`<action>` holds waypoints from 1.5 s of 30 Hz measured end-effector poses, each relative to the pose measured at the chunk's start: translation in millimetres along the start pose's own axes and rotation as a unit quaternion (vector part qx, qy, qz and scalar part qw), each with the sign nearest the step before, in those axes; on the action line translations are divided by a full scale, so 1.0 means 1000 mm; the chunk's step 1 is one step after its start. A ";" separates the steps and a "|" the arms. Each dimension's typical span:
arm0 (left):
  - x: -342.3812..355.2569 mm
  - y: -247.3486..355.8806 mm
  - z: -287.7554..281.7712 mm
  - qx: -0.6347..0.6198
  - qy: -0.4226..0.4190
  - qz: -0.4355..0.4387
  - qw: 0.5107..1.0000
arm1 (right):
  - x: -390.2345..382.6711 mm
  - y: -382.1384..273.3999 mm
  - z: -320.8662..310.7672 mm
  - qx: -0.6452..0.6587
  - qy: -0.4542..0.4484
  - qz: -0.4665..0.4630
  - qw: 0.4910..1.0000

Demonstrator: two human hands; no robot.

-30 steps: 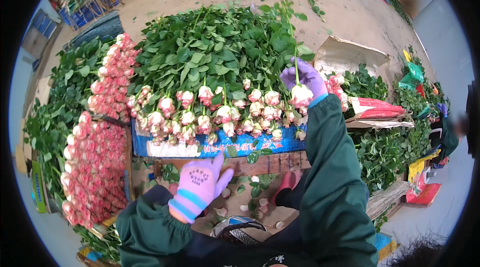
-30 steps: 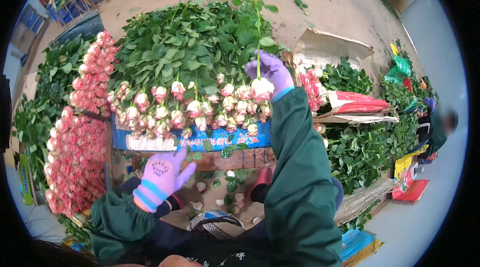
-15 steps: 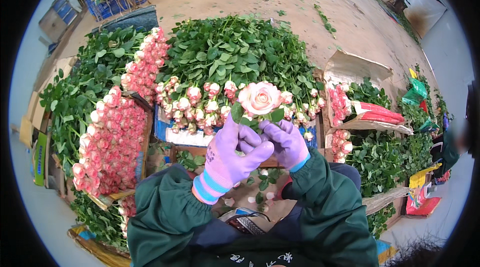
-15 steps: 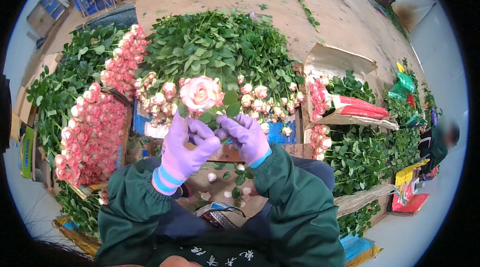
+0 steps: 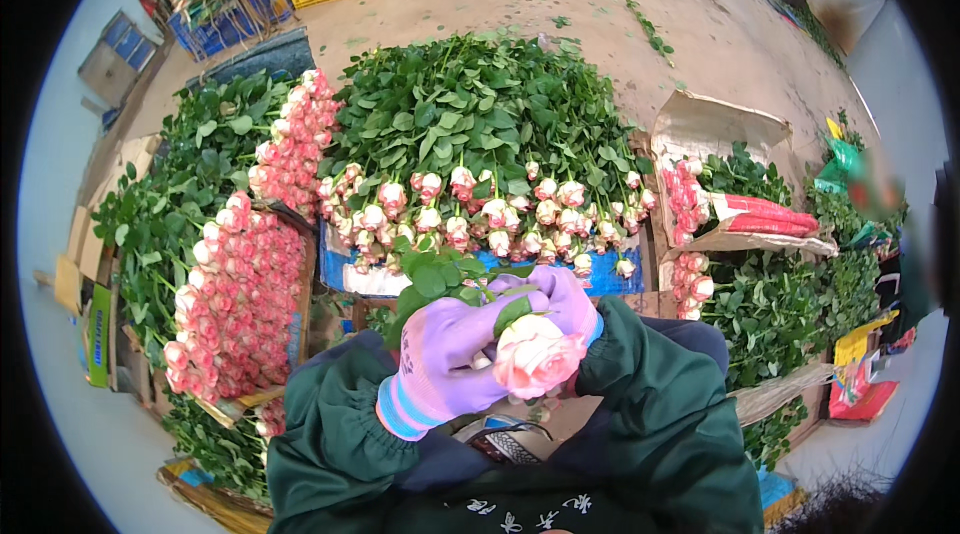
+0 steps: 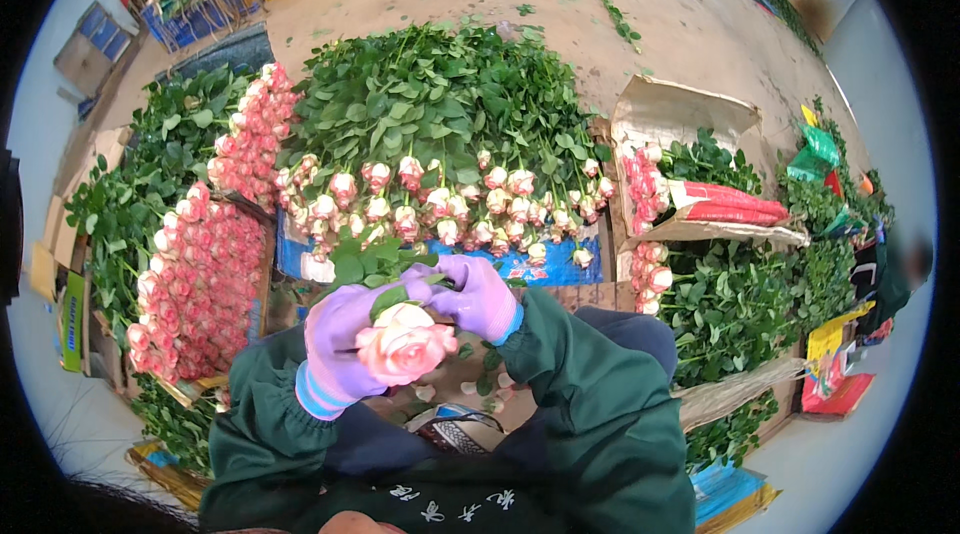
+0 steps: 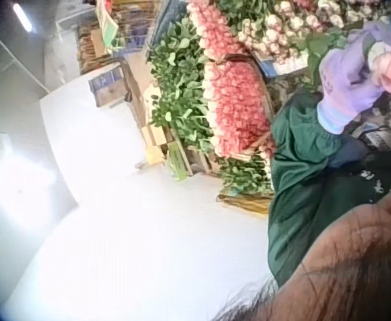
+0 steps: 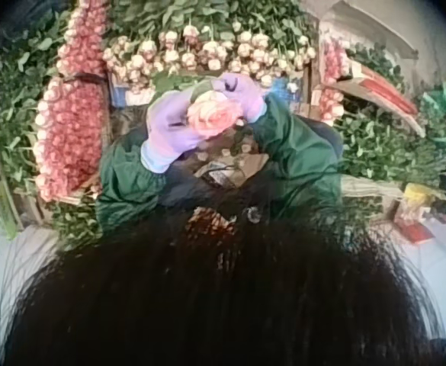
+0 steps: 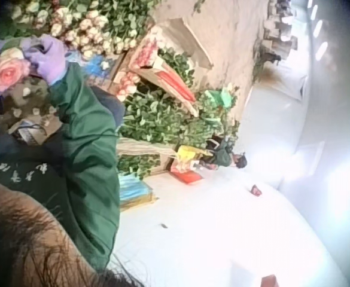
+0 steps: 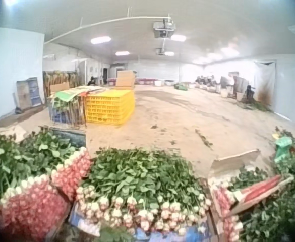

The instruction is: The person is sitting on the floor in a flower processing area, trimming the leaves and thorns from individual pink roses. They pick up each rose, strip the lower stem, and place the cleaned flower into a blue crate.

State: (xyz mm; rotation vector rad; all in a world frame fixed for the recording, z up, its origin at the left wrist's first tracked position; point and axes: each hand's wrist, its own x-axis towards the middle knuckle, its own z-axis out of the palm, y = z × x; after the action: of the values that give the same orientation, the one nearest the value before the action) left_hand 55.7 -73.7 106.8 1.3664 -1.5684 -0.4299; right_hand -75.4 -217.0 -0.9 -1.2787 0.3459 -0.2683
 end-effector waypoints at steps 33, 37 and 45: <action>0.051 -0.119 0.064 0.245 -0.260 -0.109 0.927 | 0.015 -0.035 -0.487 -0.041 0.748 -0.085 0.657; 0.062 -0.140 0.073 0.250 -0.287 -0.129 0.916 | -0.014 0.053 -0.563 0.193 0.667 0.019 0.719; 0.070 -0.151 0.082 0.253 -0.275 -0.110 0.921 | 0.002 -0.006 -0.525 -0.527 0.547 0.460 0.461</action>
State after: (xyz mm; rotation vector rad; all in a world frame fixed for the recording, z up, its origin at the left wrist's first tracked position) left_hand 78.4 -209.2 -18.2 1.9503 -2.0880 -0.6102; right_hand -281.6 -683.2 -125.3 -1.6845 2.6029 0.1941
